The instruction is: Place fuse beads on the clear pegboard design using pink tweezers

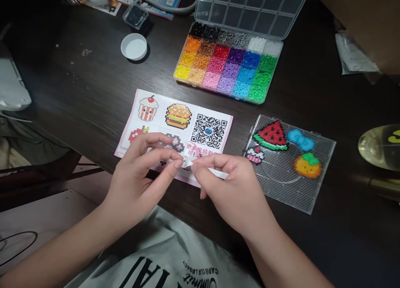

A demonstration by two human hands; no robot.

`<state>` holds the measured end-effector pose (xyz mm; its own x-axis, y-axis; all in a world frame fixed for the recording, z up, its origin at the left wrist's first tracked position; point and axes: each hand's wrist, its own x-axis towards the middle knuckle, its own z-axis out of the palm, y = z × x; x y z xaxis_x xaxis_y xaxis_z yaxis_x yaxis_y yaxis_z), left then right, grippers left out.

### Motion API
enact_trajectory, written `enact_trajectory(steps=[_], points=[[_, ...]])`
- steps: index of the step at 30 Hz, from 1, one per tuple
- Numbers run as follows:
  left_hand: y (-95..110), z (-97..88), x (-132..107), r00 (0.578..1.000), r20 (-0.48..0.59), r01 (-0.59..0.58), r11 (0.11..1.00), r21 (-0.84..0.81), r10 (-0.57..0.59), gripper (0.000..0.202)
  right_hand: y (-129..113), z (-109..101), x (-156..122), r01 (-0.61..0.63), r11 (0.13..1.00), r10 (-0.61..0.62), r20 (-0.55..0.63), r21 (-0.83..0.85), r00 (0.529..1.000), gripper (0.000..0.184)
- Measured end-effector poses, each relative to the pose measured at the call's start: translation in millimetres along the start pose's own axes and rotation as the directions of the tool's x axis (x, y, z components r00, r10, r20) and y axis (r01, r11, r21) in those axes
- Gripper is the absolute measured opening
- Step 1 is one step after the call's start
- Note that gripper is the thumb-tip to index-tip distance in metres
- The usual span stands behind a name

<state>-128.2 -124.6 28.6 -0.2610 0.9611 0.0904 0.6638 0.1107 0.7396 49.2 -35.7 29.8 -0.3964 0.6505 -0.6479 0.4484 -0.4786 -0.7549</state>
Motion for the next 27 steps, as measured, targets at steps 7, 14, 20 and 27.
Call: enact_trajectory(steps=[7, 14, 20, 27], points=[[-6, -3.9, 0, 0.999, -0.002, -0.053, 0.998, -0.043, 0.053, 0.020, -4, 0, 1, 0.001, 1.000, -0.002, 0.014, 0.031, 1.000, 0.032], [-11, -6.1, 3, 0.991, 0.017, -0.133, 0.991, -0.021, 0.133, 0.022, -3, 2, 1, 0.001, 0.997, -0.004, 0.040, 0.073, 0.999, 0.030], [-3, -10.9, 9, 0.999, 0.025, -0.020, 0.993, -0.118, 0.023, 0.013, -4, 2, 2, 0.011, 0.991, -0.021, 0.073, 0.134, 0.997, 0.028], [7, -18.2, 18, 0.941, 0.251, 0.298, 0.907, -0.297, -0.228, 0.009, -2, 3, 3, 0.045, 0.974, -0.069, 0.099, 0.223, 0.993, 0.025]])
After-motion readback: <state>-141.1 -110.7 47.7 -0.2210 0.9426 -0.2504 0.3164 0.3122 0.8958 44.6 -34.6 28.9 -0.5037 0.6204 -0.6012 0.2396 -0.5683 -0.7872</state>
